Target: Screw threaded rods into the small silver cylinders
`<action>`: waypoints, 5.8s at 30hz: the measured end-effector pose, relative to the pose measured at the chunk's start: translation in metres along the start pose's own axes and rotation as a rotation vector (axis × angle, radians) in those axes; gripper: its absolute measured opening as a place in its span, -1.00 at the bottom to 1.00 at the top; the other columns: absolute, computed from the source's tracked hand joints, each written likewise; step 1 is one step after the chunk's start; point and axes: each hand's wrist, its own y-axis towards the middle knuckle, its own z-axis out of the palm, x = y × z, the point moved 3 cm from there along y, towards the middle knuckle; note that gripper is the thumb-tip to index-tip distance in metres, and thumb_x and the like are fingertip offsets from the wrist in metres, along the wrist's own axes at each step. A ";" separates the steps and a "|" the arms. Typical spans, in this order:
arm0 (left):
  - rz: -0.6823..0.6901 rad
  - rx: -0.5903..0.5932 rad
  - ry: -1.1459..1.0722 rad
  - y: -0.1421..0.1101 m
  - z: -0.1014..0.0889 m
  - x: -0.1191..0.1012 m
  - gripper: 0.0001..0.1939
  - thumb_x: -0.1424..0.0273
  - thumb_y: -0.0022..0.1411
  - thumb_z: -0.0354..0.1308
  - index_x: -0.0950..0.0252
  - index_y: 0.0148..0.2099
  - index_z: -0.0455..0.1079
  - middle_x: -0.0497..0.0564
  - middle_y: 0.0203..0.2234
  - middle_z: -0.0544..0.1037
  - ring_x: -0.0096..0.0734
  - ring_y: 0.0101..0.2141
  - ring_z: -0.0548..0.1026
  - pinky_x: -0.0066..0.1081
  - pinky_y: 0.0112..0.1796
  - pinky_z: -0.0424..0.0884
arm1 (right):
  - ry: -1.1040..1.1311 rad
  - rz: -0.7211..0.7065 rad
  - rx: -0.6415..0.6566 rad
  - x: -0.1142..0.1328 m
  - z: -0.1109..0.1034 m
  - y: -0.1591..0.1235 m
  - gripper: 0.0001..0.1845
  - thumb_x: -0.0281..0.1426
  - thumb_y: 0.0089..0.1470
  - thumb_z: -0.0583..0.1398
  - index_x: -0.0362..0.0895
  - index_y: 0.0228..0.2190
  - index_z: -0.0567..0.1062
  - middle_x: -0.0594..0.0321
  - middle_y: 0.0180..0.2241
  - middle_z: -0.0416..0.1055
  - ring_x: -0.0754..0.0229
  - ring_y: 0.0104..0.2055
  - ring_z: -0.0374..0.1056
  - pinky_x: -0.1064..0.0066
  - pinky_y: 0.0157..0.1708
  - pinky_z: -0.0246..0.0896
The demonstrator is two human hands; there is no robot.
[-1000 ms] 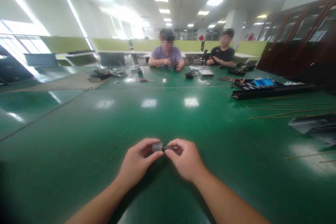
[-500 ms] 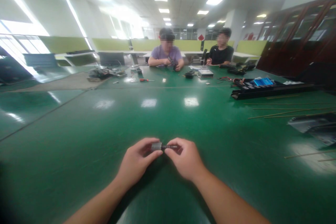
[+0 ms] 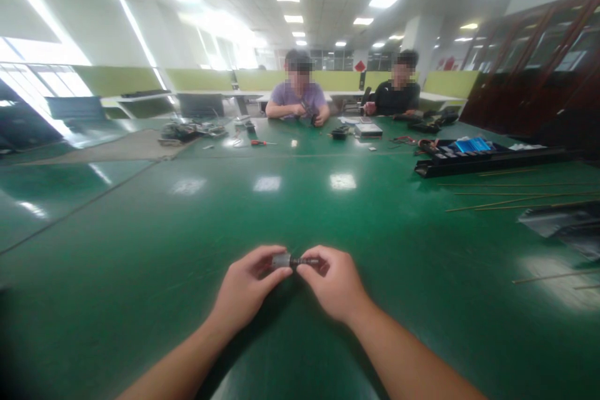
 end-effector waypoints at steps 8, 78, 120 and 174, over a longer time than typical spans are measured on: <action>-0.021 0.001 -0.001 0.000 0.000 0.002 -0.67 0.26 0.06 0.33 0.26 -0.11 0.52 0.04 -0.22 0.60 -0.25 -0.25 0.57 -0.31 -0.17 0.49 | -0.004 0.010 -0.003 0.000 0.000 0.001 -0.87 -0.37 0.03 0.26 -0.13 -0.34 0.59 0.24 -0.39 0.55 0.19 -0.39 0.41 0.43 -0.36 0.27; -0.053 -0.044 0.046 0.002 -0.002 0.000 -0.67 0.21 0.08 0.29 0.29 -0.14 0.53 0.04 -0.28 0.63 -0.26 -0.31 0.57 -0.36 -0.28 0.49 | 0.004 0.004 -0.039 -0.001 -0.005 0.001 -0.86 -0.37 0.00 0.25 -0.15 -0.36 0.59 0.23 -0.44 0.52 0.20 -0.43 0.39 0.44 -0.41 0.28; -0.079 -0.064 -0.105 0.003 -0.003 0.000 -0.70 0.29 0.06 0.30 0.29 -0.14 0.51 0.02 -0.25 0.63 -0.29 -0.24 0.59 -0.39 -0.14 0.51 | 0.001 -0.008 -0.061 -0.004 -0.007 0.003 -0.89 -0.40 0.01 0.25 -0.15 -0.38 0.58 0.25 -0.45 0.50 0.21 -0.44 0.36 0.43 -0.40 0.24; -0.129 -0.100 -0.162 0.005 -0.008 0.000 -0.66 0.26 0.07 0.31 0.32 -0.13 0.48 0.06 -0.29 0.64 -0.26 -0.25 0.60 -0.39 -0.15 0.51 | -0.044 -0.036 -0.093 -0.002 -0.011 0.005 -0.91 -0.42 -0.02 0.24 -0.14 -0.40 0.57 0.24 -0.48 0.50 0.21 -0.46 0.35 0.44 -0.44 0.24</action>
